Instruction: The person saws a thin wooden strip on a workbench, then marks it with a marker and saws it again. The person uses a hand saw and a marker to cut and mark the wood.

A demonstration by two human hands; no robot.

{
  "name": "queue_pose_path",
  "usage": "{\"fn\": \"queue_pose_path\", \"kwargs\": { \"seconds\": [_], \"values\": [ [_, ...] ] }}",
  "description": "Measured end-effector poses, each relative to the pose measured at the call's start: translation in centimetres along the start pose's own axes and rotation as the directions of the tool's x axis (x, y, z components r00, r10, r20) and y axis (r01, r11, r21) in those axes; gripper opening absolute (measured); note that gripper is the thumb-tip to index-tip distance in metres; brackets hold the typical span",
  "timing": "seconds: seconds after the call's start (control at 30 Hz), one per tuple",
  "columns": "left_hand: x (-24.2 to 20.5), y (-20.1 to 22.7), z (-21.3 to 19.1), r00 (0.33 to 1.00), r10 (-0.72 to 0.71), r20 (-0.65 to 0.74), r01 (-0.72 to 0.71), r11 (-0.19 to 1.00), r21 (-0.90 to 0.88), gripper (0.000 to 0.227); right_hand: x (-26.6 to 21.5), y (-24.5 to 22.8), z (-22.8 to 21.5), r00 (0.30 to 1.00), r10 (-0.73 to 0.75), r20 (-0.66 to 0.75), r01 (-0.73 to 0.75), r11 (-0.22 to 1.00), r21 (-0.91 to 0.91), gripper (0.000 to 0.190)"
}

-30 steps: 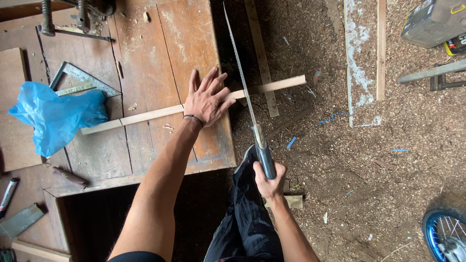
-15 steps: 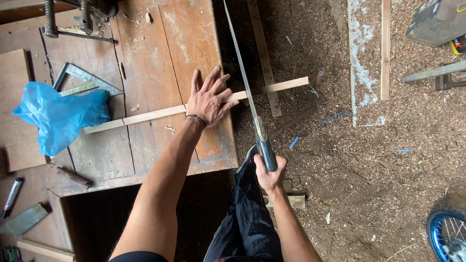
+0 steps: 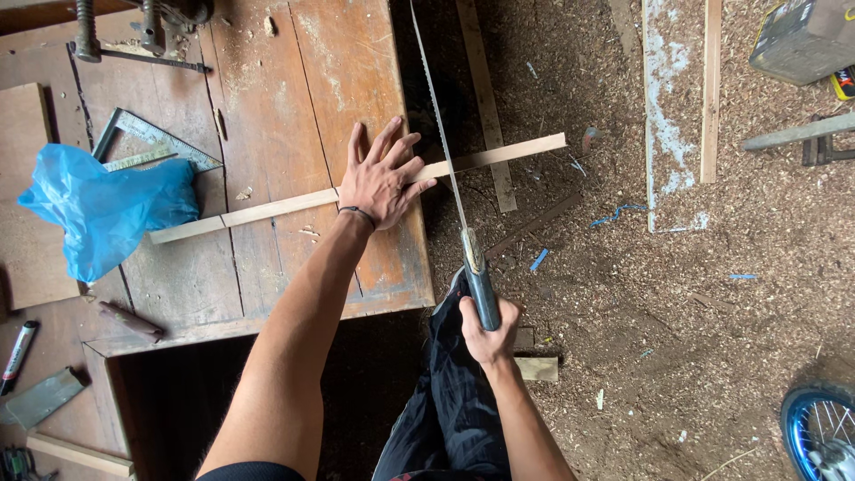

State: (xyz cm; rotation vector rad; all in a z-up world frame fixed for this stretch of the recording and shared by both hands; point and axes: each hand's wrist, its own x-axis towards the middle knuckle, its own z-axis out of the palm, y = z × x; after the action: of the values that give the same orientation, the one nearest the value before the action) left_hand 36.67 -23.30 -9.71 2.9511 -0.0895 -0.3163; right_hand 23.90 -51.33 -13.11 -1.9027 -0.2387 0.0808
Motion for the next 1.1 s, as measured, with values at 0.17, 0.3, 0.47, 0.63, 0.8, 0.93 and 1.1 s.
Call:
{"fn": "queue_pose_path", "kwargs": {
  "seconds": [0.17, 0.3, 0.47, 0.63, 0.8, 0.93, 1.1],
  "values": [
    [-0.3, 0.1, 0.2, 0.999, 0.007, -0.038, -0.007, 1.0, 0.012, 0.061, 1.2, 0.0, 0.8, 1.0, 0.014, 0.0, -0.014, 0.999, 0.041, 0.027],
    [-0.2, 0.1, 0.2, 0.998, 0.012, -0.056, -0.012, 1.0, 0.002, 0.059, 0.4, -0.2, 0.3, 0.998, 0.055, -0.001, -0.055, 0.997, 0.047, 0.021],
    [-0.2, 0.0, 0.4, 0.998, 0.017, -0.065, -0.017, 1.0, 0.004, 0.059, -0.5, 0.2, 0.0, 0.999, 0.053, -0.005, -0.053, 0.998, 0.046, 0.024],
    [-0.2, 0.0, 0.5, 0.998, 0.014, -0.066, -0.013, 1.0, 0.015, 0.062, -0.3, 0.5, 0.6, 0.994, 0.11, 0.016, -0.11, 0.994, 0.003, 0.026],
    [0.0, 0.0, 0.5, 1.0, 0.004, -0.024, -0.003, 1.0, 0.024, 0.064, -0.6, -0.4, 0.3, 0.994, 0.109, -0.017, -0.108, 0.992, 0.066, 0.018],
    [0.1, 0.0, 0.3, 1.0, -0.005, -0.02, 0.005, 1.0, 0.027, 0.063, 0.0, -0.8, 0.2, 0.995, 0.099, -0.011, -0.099, 0.994, 0.049, 0.019],
    [0.3, 0.0, -0.4, 1.0, -0.004, -0.006, 0.004, 1.0, 0.031, 0.061, 0.7, -1.1, 0.5, 0.994, 0.113, 0.008, -0.113, 0.993, 0.036, 0.028]
  ]
}}
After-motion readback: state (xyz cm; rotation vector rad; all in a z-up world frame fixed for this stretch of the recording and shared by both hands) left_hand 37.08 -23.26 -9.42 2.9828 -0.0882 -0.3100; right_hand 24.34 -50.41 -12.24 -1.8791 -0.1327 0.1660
